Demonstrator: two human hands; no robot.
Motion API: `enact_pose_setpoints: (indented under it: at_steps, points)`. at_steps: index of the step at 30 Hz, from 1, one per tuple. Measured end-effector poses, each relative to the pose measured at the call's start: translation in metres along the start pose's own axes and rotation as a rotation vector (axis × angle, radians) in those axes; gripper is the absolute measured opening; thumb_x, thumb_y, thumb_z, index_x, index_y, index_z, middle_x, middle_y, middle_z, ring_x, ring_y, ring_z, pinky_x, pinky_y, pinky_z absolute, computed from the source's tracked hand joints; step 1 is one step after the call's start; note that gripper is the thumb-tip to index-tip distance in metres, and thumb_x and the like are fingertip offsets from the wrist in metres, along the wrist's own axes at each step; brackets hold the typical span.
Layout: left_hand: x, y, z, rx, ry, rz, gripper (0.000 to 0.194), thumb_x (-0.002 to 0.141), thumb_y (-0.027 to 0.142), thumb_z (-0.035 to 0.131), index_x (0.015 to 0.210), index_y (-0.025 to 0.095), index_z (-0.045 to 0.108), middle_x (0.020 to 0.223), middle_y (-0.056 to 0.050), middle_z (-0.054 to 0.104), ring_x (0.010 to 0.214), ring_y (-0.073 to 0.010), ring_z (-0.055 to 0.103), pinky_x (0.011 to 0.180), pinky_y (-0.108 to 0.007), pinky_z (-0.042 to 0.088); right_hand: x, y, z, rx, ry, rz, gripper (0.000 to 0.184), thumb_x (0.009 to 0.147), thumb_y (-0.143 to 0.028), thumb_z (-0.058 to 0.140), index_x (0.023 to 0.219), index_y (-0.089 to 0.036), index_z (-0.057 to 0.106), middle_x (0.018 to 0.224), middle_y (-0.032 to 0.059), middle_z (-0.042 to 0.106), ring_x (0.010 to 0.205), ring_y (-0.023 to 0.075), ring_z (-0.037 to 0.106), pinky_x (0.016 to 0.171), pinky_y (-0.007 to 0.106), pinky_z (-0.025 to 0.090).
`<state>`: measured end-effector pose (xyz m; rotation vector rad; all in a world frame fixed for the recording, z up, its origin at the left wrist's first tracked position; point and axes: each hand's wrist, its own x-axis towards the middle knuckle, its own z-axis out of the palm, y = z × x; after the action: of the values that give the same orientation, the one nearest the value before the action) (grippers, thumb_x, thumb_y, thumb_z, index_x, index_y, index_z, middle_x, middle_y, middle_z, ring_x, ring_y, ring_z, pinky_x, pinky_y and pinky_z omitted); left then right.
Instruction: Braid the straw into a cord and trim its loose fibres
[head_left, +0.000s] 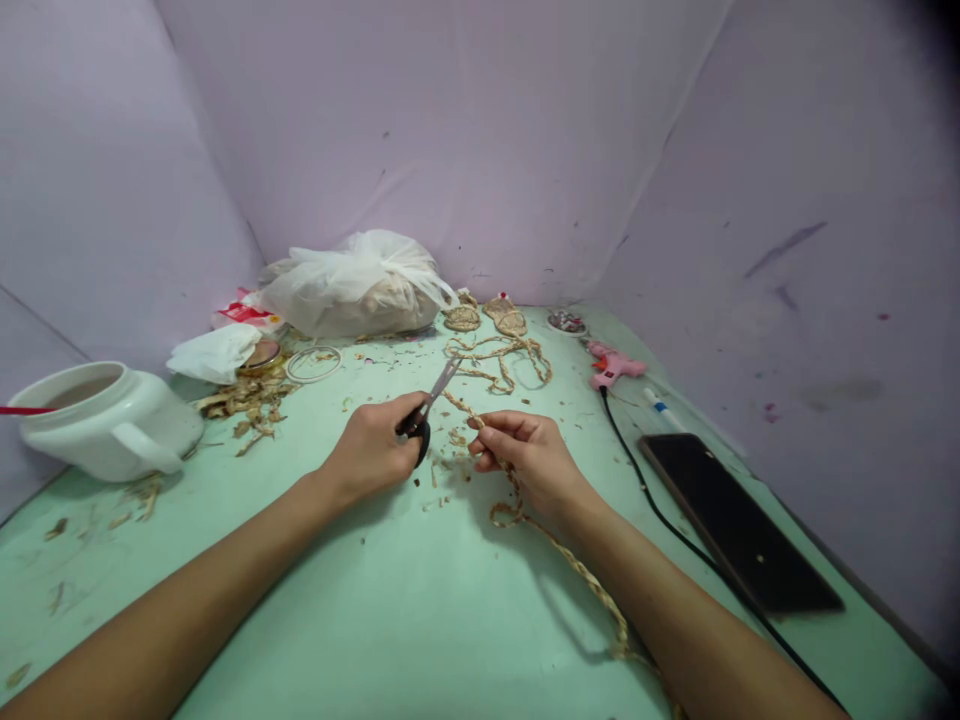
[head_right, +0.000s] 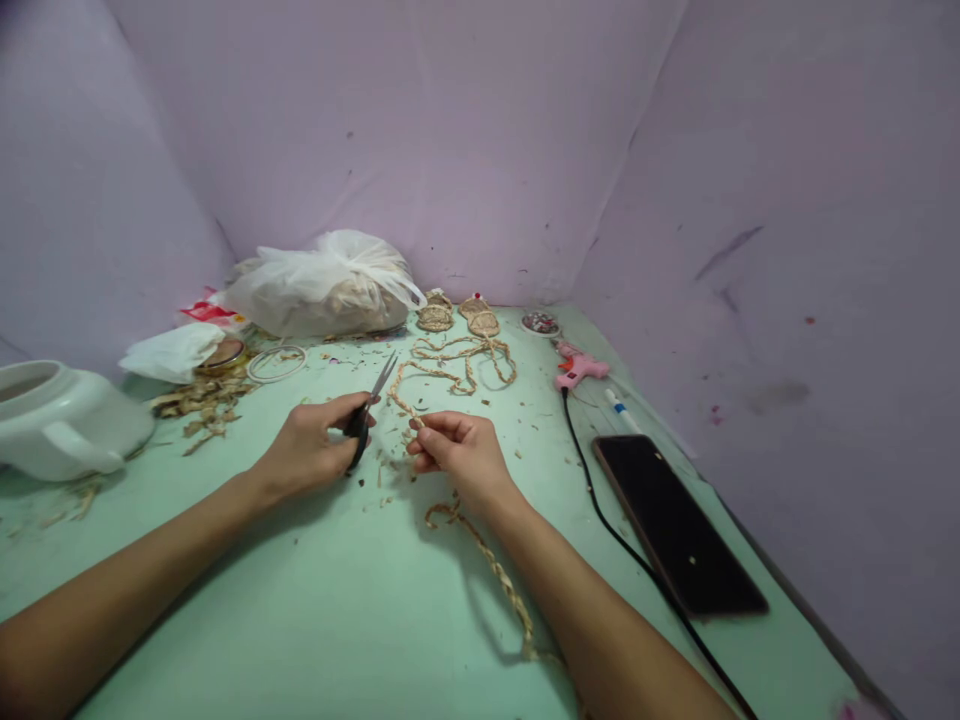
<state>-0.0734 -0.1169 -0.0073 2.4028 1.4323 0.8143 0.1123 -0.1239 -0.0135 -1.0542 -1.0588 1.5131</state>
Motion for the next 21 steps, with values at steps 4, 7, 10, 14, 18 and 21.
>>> enact_pose_setpoints:
  at_steps: [4,7,10,14,18,21]
  points:
    - [0.0017,-0.0008,0.0008,-0.083,0.038,-0.088,0.026,0.066,0.017,0.048,0.090,0.019,0.058,0.071,0.001,0.058,0.064,-0.0116,0.050,0.065,-0.023,0.040,-0.0010,-0.0005,0.0018,0.050,0.012,0.037,0.028,0.053,-0.026,0.070,0.077,-0.014,0.060,0.054,-0.0005,0.062,0.041,0.0093,0.054,0.048,0.024,0.046]
    - [0.0034,0.0001,0.0032,-0.341,0.045,-0.250,0.035,0.064,0.021,0.051,0.098,0.015,0.057,0.074,-0.001,0.061,0.067,-0.0134,0.054,0.062,-0.024,0.043,-0.0017,-0.0011,0.0038,0.045,0.002,0.061,0.025,0.052,-0.024,0.069,0.073,-0.013,0.061,0.057,0.0008,0.063,0.043,0.0097,0.054,0.050,0.026,0.047]
    - [0.0055,0.0019,0.0044,-0.556,0.057,-0.378,0.048,0.060,0.023,0.056,0.106,0.011,0.053,0.076,-0.003,0.061,0.067,-0.0148,0.055,0.058,-0.024,0.045,-0.0015,0.0006,0.0051,0.058,-0.006,0.066,0.016,0.051,-0.019,0.067,0.064,-0.013,0.061,0.065,0.0021,0.064,0.048,0.0096,0.054,0.053,0.027,0.048]
    - [0.0048,0.0025,0.0059,-0.580,0.059,-0.372,0.046,0.059,0.021,0.056,0.104,0.011,0.055,0.076,-0.003,0.061,0.068,-0.0147,0.055,0.059,-0.024,0.046,-0.0007,0.0037,0.0052,0.049,-0.019,0.052,0.012,0.053,-0.014,0.062,0.065,-0.013,0.062,0.065,0.0003,0.061,0.042,0.0044,0.041,0.040,0.020,0.035]
    - [0.0023,0.0007,0.0084,-0.531,0.065,-0.314,0.041,0.061,0.019,0.055,0.102,0.014,0.057,0.078,-0.002,0.062,0.069,-0.0142,0.056,0.061,-0.025,0.046,-0.0010,0.0021,0.0037,0.004,-0.046,0.059,0.016,0.061,-0.024,0.063,0.071,-0.012,0.064,0.062,0.0000,0.058,0.039,0.0017,0.026,0.035,0.019,0.014]
    - [0.0030,0.0013,0.0089,-0.607,0.086,-0.360,0.043,0.059,0.020,0.058,0.101,0.013,0.056,0.076,-0.002,0.062,0.067,-0.0140,0.056,0.061,-0.025,0.046,-0.0012,0.0006,0.0027,-0.007,-0.049,0.071,0.019,0.063,-0.031,0.064,0.070,-0.012,0.063,0.060,-0.0009,0.057,0.038,0.0011,0.022,0.036,0.020,0.010]
